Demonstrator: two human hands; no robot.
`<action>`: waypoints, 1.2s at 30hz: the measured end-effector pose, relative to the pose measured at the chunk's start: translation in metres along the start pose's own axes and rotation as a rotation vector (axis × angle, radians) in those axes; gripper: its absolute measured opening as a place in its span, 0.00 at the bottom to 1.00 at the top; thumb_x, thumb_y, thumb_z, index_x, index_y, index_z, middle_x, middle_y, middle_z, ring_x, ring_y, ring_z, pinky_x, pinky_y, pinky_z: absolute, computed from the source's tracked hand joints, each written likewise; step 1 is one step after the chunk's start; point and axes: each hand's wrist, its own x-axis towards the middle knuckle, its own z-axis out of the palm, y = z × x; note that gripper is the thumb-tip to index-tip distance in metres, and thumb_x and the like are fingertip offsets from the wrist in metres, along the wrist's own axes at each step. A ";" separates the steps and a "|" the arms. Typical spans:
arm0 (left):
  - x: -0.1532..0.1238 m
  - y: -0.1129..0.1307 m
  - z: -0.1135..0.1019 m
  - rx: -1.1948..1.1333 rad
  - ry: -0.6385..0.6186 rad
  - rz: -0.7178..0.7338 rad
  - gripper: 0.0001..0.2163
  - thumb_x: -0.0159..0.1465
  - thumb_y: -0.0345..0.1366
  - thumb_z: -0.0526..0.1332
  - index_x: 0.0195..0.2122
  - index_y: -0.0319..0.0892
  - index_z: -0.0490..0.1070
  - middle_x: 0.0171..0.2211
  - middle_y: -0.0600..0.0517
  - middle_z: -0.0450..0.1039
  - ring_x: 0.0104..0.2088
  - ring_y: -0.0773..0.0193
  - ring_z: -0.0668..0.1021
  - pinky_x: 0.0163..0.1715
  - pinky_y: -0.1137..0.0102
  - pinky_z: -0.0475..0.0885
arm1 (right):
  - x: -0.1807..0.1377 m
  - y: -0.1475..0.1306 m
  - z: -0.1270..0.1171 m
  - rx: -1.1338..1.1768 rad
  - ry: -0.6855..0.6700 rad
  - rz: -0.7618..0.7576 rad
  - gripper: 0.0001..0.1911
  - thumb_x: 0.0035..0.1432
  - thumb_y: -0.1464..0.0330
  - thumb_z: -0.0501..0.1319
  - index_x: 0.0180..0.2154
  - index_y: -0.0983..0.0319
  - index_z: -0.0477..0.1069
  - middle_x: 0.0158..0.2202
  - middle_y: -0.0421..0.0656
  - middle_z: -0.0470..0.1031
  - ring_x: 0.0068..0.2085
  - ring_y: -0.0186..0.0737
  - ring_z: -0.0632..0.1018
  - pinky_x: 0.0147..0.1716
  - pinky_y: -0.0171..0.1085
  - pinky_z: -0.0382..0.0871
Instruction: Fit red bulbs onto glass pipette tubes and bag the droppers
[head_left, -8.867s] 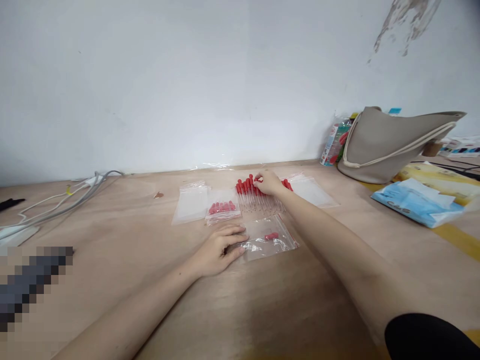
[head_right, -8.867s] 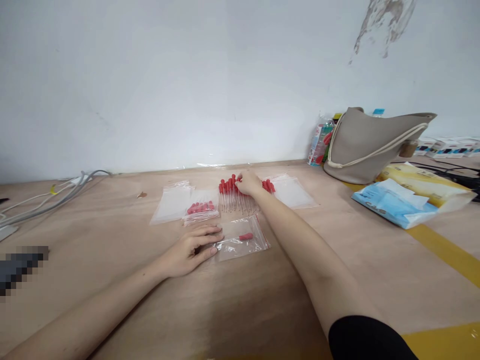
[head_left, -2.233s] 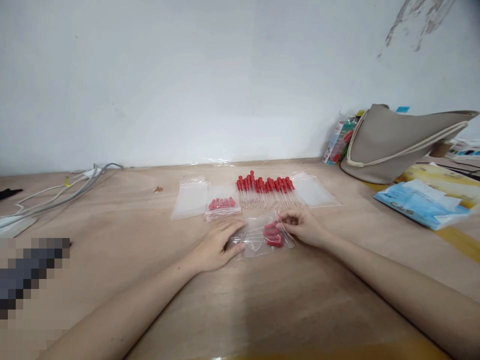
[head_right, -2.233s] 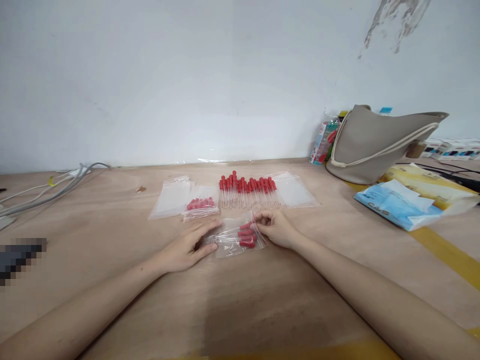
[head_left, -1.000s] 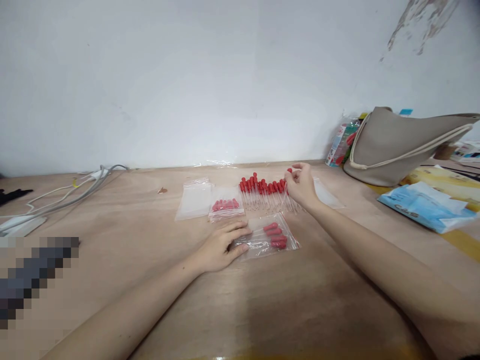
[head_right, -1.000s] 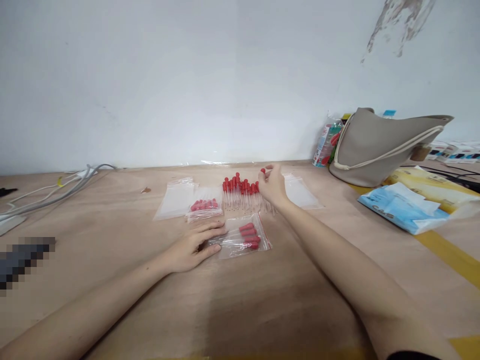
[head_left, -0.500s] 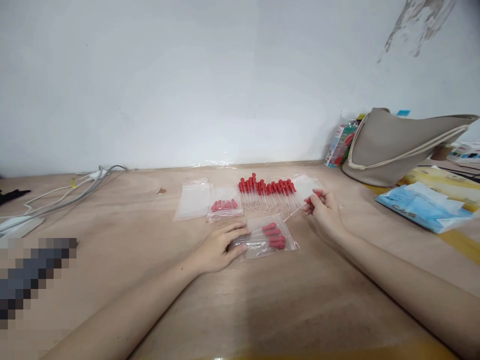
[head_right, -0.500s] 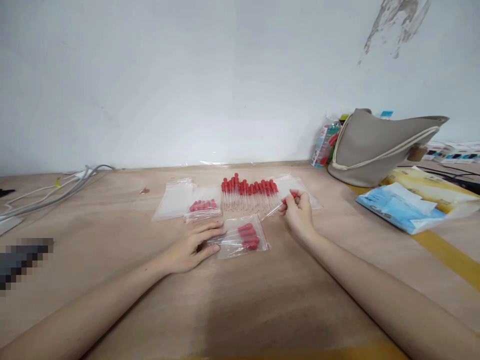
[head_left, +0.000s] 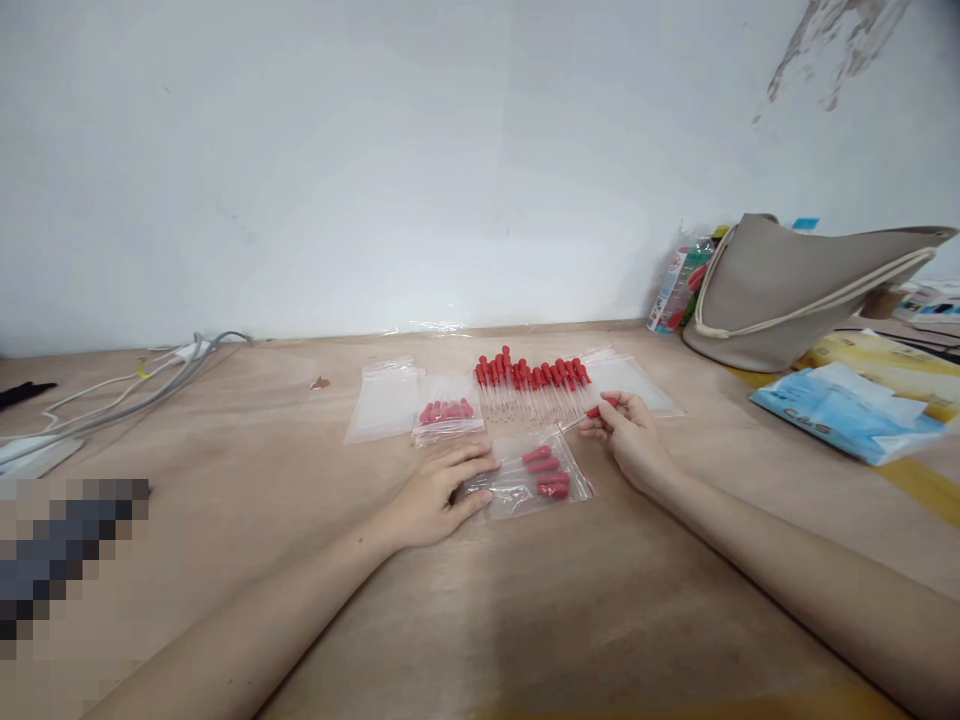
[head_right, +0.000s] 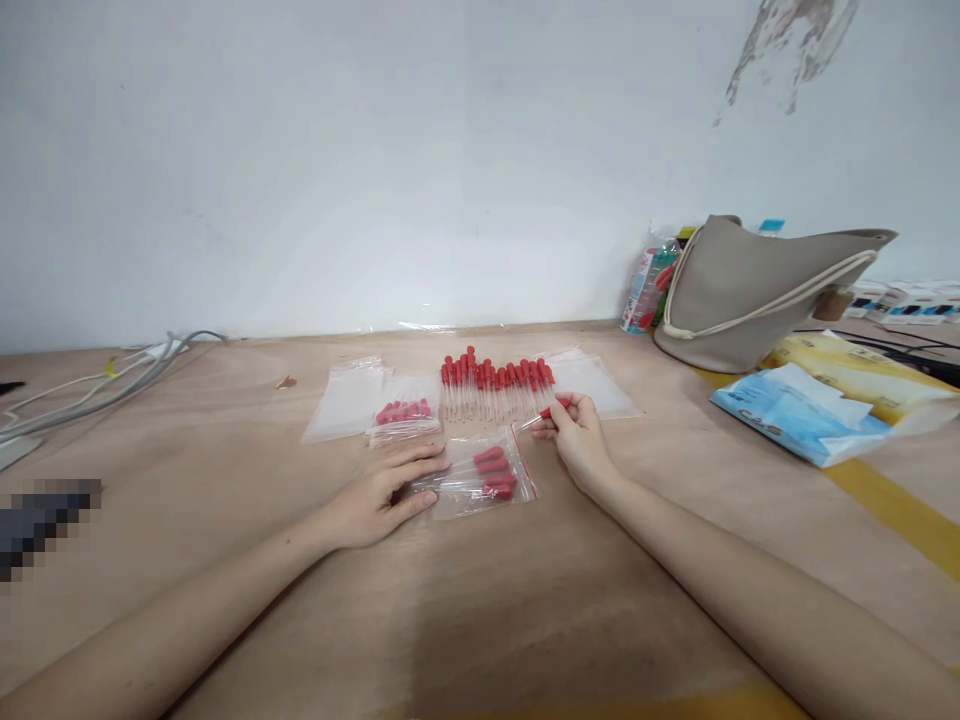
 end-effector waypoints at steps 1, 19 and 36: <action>0.000 0.000 0.000 0.003 -0.007 -0.004 0.18 0.62 0.41 0.54 0.53 0.47 0.63 0.57 0.48 0.59 0.56 0.57 0.64 0.54 0.58 0.61 | -0.001 -0.001 0.000 0.008 -0.011 0.015 0.20 0.42 0.58 0.62 0.35 0.57 0.55 0.24 0.33 0.66 0.22 0.32 0.73 0.23 0.35 0.70; 0.000 0.001 0.000 0.006 -0.009 -0.017 0.18 0.62 0.41 0.54 0.53 0.48 0.63 0.57 0.49 0.59 0.56 0.58 0.64 0.55 0.59 0.61 | -0.005 -0.001 -0.003 -0.026 -0.050 -0.040 0.22 0.43 0.55 0.62 0.36 0.57 0.55 0.25 0.33 0.67 0.23 0.32 0.73 0.25 0.36 0.71; 0.002 0.004 -0.002 0.045 -0.001 -0.015 0.20 0.62 0.41 0.54 0.56 0.46 0.59 0.56 0.48 0.62 0.56 0.58 0.64 0.55 0.59 0.60 | -0.021 -0.005 -0.001 -0.038 -0.286 0.127 0.20 0.40 0.60 0.67 0.31 0.60 0.60 0.28 0.37 0.73 0.29 0.32 0.75 0.34 0.36 0.70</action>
